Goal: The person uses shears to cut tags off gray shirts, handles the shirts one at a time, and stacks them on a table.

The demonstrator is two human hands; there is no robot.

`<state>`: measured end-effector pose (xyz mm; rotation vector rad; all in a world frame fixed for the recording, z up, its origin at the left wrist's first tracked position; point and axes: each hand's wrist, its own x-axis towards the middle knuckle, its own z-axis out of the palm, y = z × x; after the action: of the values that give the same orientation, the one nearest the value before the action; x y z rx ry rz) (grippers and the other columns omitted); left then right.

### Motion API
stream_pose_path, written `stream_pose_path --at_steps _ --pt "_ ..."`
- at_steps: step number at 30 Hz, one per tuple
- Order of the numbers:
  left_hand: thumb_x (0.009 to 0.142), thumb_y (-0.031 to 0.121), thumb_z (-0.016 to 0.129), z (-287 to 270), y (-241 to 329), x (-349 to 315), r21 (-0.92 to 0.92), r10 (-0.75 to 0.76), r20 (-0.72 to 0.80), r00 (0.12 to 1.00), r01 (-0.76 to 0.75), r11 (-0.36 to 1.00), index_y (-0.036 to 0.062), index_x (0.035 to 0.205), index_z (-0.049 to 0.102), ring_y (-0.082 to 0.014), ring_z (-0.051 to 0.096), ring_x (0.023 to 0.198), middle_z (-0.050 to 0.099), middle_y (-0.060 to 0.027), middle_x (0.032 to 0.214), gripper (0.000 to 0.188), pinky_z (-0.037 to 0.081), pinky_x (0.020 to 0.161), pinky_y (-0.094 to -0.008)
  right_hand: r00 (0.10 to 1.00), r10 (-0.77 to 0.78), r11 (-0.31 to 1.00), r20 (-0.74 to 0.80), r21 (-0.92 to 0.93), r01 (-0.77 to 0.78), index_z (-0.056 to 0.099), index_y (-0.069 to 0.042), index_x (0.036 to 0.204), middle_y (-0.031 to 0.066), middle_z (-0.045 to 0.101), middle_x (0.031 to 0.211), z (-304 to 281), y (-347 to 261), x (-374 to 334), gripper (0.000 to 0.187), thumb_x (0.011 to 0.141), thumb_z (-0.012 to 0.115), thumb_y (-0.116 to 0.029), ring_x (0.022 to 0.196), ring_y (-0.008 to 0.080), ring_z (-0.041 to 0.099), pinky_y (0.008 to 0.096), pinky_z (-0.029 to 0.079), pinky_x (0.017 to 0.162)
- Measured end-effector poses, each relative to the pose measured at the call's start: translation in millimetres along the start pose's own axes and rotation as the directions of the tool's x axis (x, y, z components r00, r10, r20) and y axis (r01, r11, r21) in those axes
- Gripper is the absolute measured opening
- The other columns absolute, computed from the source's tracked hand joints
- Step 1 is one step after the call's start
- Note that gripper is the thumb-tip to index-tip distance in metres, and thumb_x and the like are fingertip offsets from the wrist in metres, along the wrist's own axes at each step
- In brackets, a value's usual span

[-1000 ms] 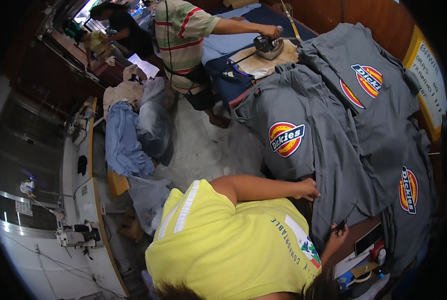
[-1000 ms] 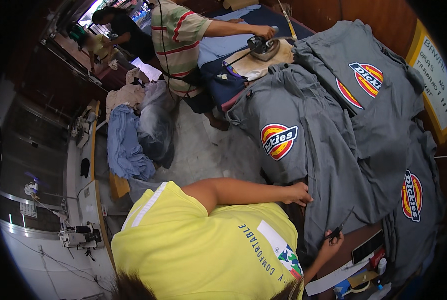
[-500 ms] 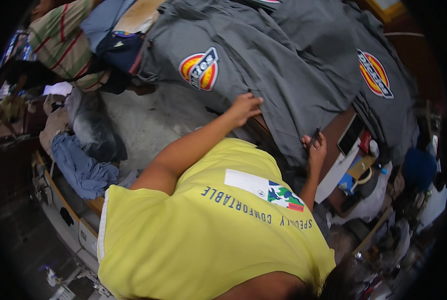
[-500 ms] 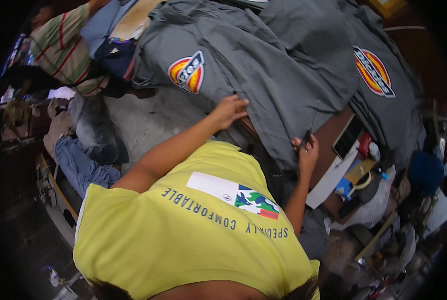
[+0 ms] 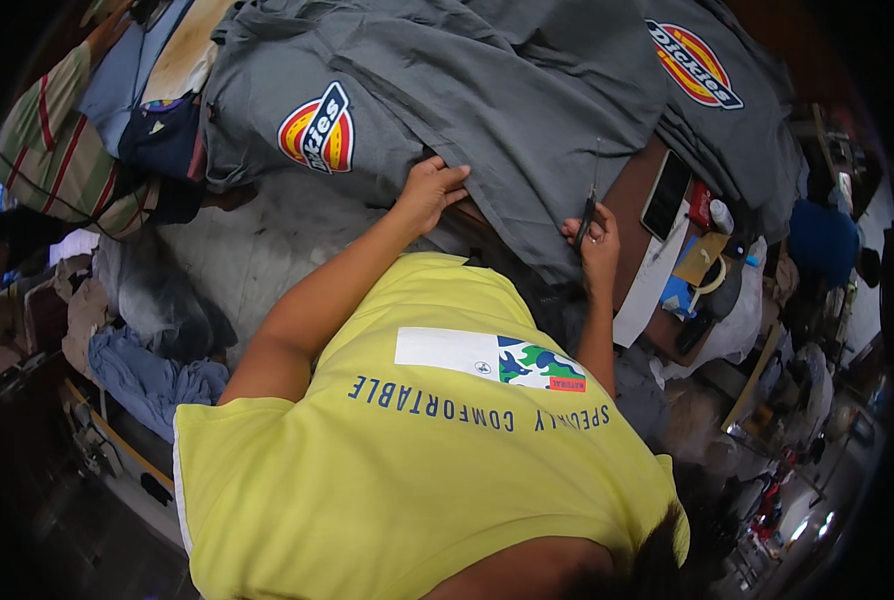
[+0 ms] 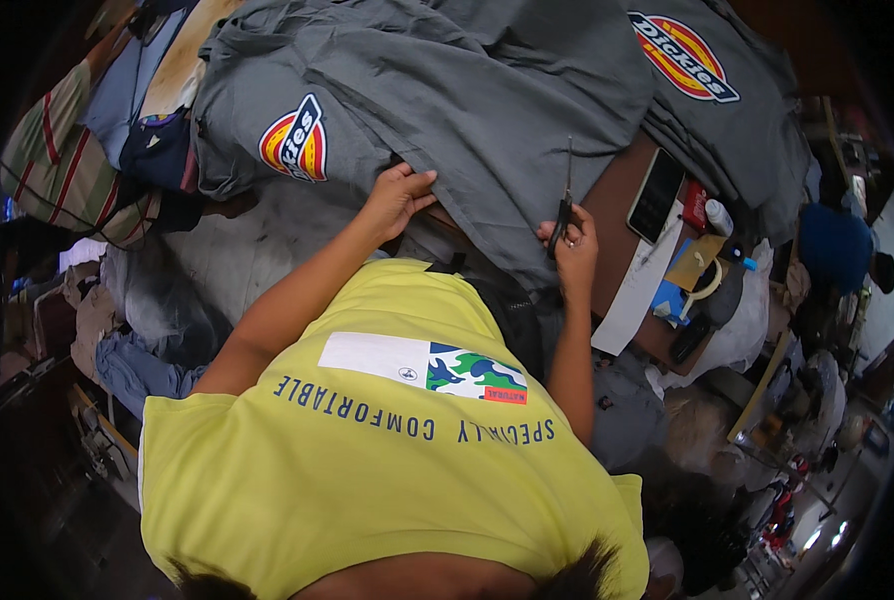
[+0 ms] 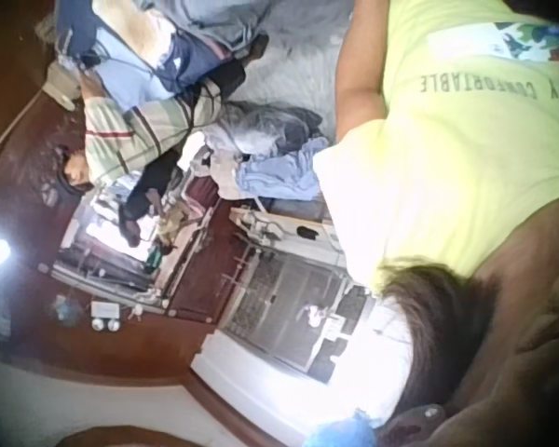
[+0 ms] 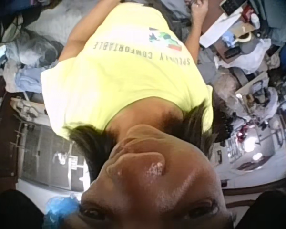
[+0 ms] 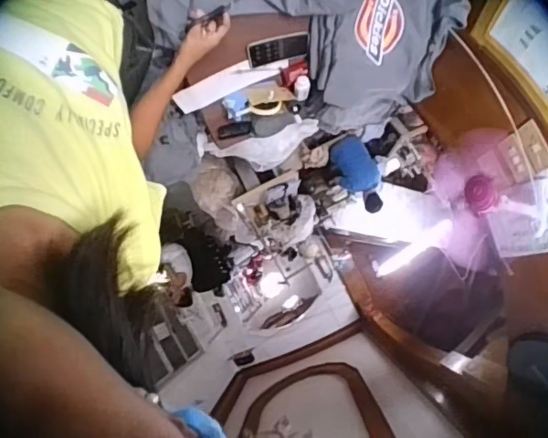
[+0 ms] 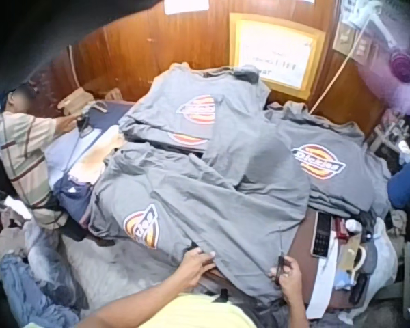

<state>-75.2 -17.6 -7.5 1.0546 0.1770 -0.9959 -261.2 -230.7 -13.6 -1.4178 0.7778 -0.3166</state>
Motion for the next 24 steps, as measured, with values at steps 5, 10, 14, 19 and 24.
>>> stream_pose_path --at_steps 5,10,14,19,24 --pt "0.081 0.010 0.062 0 0 3 0.053 -0.006 0.005 1.000 0.005 0.999 0.0053 0.103 0.050 -0.0151 0.056 0.094 0.058 -0.0047 0.096 0.026 0.045 0.084 -0.0303 0.996 -0.029 0.994 0.087 -0.105 0.038 0.041 -0.002 0.122 0.0102 0.064 0.083 13 -5 -13 0.044 0.080 0.050 0.008 0.075 0.0136 0.062 0.0221 0.048 0.060" --pt "0.080 0.005 0.062 6 -7 2 0.120 -0.078 -0.004 0.997 0.078 0.990 0.0009 0.104 0.048 -0.0174 0.057 0.092 0.058 -0.0084 0.096 0.028 0.046 0.086 -0.0321 0.983 -0.101 0.968 0.155 -0.214 0.133 0.051 -0.003 0.117 0.0064 0.064 0.081 41 -10 -29 0.044 0.076 0.049 0.012 0.072 0.0090 0.060 0.0202 0.045 0.061" --pt "0.080 0.003 0.062 8 -6 -1 0.093 -0.070 0.015 0.997 0.068 0.993 0.0003 0.103 0.047 -0.0172 0.059 0.088 0.058 -0.0092 0.096 0.028 0.049 0.083 -0.0309 0.980 -0.073 0.907 0.187 -0.396 0.143 0.054 -0.006 0.114 0.0067 0.062 0.079 40 -13 -30 0.044 0.072 0.058 0.005 0.067 0.0096 0.057 0.0217 0.043 0.061" --pt "0.080 0.001 0.060 7 -4 -3 0.077 -0.071 0.029 0.997 0.069 0.995 -0.0002 0.102 0.047 -0.0163 0.060 0.085 0.058 -0.0095 0.093 0.026 0.052 0.076 -0.0271 0.979 0.000 0.713 0.204 -0.686 0.143 0.055 -0.010 0.112 0.0031 0.052 0.071 51 -46 -37 0.057 0.059 0.077 -0.010 0.056 0.0118 0.053 0.0264 0.042 0.055" --pt "0.081 -0.001 0.057 8 -3 -4 0.065 -0.038 0.033 0.999 0.036 0.997 -0.0002 0.098 0.048 -0.0157 0.061 0.082 0.059 -0.0092 0.090 0.020 0.053 0.073 -0.0259 0.964 0.060 0.685 0.259 -0.713 0.149 0.054 -0.016 0.114 0.0062 0.055 0.079 54 -46 -28 0.067 0.055 0.080 -0.033 0.069 0.0216 0.056 0.0329 0.043 0.060"
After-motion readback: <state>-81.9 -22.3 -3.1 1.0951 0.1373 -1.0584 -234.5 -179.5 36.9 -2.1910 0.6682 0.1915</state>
